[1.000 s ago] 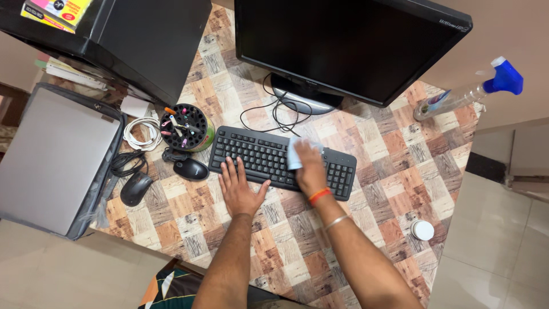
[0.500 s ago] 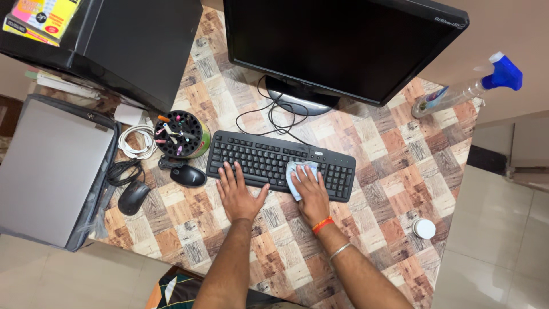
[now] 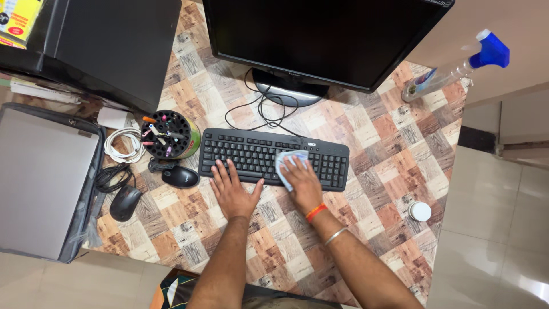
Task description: The person cleans a computer desk using a cloth and a spray bottle. They wipe the mouse, keyboard, and a flower vase, and organize cables and a pen holder on the desk.
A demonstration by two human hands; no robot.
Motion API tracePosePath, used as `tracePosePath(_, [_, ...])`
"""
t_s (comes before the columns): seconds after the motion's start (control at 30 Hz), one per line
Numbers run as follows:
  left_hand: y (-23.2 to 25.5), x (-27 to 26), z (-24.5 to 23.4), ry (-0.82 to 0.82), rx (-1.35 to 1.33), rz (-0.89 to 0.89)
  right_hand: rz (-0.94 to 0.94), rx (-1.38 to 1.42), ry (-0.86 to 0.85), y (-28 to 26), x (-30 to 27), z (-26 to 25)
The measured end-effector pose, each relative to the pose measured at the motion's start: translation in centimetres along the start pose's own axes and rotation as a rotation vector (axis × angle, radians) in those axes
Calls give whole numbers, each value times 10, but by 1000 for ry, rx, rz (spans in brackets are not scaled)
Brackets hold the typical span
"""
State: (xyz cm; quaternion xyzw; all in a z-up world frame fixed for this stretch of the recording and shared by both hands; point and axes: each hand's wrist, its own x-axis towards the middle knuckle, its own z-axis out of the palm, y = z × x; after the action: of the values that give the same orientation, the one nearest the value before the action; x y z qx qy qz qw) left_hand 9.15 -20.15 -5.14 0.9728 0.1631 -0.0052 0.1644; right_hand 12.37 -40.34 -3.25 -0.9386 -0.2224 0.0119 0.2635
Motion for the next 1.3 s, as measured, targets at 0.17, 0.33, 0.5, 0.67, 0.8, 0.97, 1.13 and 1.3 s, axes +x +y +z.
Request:
tracePosePath(0.17, [3,0,-4,-21,-7,-19,15,-25,-90,3,-46,-13])
tracePosePath(0.33, [6,0,-5,-29,7,-2,258,343,-35,11,-62,-35])
tracePosePath(0.5, [42,-16,27,33,285,353,334,469,262,38,-20,-55])
tracePosePath(0.67, [74,-33,40,-78,-72,296,37,23,-41,53,2,-46])
tracePosePath(0.8, [77,-30,36,-100,-65,279,-100,94,-87,52,-36,-36])
tracePosePath(0.97, [78,-35,30,-102,-49,291,-94,229,-133,62,-65,-44])
tracePosePath(1.13, [81,-33,27,-58,-66,308,310,759,-44,80,-50,-61])
tracePosePath(1.3, [81,-33,29,-63,-63,301,80,451,126,92,-27,-77])
